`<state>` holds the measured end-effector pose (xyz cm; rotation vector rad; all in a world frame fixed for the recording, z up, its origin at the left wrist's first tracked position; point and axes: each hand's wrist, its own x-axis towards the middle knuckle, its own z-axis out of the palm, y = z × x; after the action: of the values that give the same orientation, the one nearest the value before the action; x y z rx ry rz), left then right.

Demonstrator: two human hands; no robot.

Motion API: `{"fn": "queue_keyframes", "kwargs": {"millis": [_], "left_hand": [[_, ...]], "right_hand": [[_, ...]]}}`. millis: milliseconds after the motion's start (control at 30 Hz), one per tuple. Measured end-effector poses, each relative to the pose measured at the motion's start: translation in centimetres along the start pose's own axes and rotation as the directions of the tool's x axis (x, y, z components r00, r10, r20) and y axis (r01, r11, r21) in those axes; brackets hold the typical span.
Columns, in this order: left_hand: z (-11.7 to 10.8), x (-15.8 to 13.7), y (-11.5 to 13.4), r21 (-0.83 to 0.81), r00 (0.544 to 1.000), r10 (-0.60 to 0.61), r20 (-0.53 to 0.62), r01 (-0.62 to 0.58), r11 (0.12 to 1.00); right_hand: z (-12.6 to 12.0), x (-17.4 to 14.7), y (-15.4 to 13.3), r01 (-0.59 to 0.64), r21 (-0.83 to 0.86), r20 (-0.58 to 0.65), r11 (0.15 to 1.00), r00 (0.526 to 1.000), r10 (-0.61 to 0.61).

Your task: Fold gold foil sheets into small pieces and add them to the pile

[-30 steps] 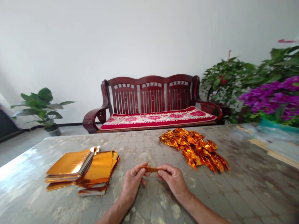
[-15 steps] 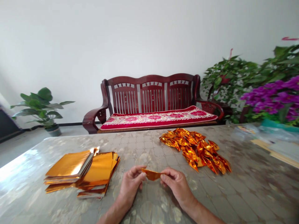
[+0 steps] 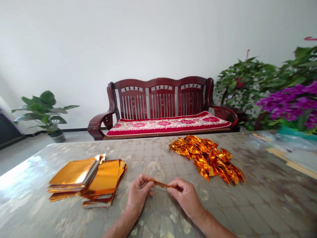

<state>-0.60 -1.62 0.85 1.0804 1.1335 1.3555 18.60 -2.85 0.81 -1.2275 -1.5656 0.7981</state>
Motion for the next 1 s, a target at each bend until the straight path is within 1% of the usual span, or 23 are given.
{"fn": "queue_keyframes", "kwargs": {"millis": [100, 167, 333, 467, 533, 600, 700, 800, 867, 933, 1000], "left_hand": [[0.2, -0.1, -0.1, 0.036, 1.000, 0.003, -0.014, -0.003, 0.999], [0.3, -0.2, -0.3, 0.046, 1.000, 0.018, -0.015, -0.017, 0.999], [0.4, -0.3, -1.2, 0.073, 0.998, 0.059, 0.006, -0.059, 0.996], [0.0, -0.4, -1.7, 0.187, 0.993, 0.118, 0.023, -0.120, 0.975], [-0.3, -0.3, -1.8, 0.279, 0.982, 0.177, 0.060, -0.187, 0.942], [-0.6, -0.2, -1.7, 0.371, 0.960, 0.250, 0.128, -0.280, 0.885], [-0.8, -0.2, -1.3, 0.461, 0.900, 0.343, 0.270, -0.433, 0.775], [-0.7, -0.3, -0.7, 0.490, 0.845, 0.365, 0.391, -0.527, 0.695], [-0.7, -0.4, -0.5, 0.523, 0.839, 0.363, 0.406, -0.539, 0.660], [-0.7, -0.3, -0.4, 0.577, 0.855, 0.376, 0.357, -0.518, 0.631], [-0.7, -0.1, -0.4, 0.618, 0.868, 0.399, 0.295, -0.491, 0.613]], "right_hand": [[-0.5, 0.1, 0.1, 0.083, -0.106, 0.027, 0.991, 0.996, -0.081], [-0.9, 0.3, 0.1, 0.113, -0.164, 0.035, 0.980, 0.993, -0.109], [-1.2, 0.2, 0.2, 0.134, -0.254, 0.057, 0.958, 0.991, -0.123], [-1.0, -0.1, 0.1, 0.126, -0.297, 0.072, 0.947, 0.991, -0.110], [-1.0, -0.1, 0.0, 0.120, -0.302, 0.080, 0.946, 0.992, -0.100], [-1.0, -0.1, 0.0, 0.111, -0.301, 0.085, 0.947, 0.992, -0.090], [-1.0, 0.0, 0.2, 0.089, -0.287, 0.089, 0.954, 0.994, -0.066], [-1.0, 0.2, 0.5, 0.069, -0.251, 0.094, 0.966, 0.994, -0.046], [-1.0, 0.3, 0.6, 0.068, -0.224, 0.098, 0.972, 0.994, -0.047], [-1.0, 0.4, 0.6, 0.097, -0.197, 0.110, 0.976, 0.991, -0.076], [-1.0, 0.4, 0.5, 0.155, -0.169, 0.128, 0.973, 0.983, -0.134]]}}
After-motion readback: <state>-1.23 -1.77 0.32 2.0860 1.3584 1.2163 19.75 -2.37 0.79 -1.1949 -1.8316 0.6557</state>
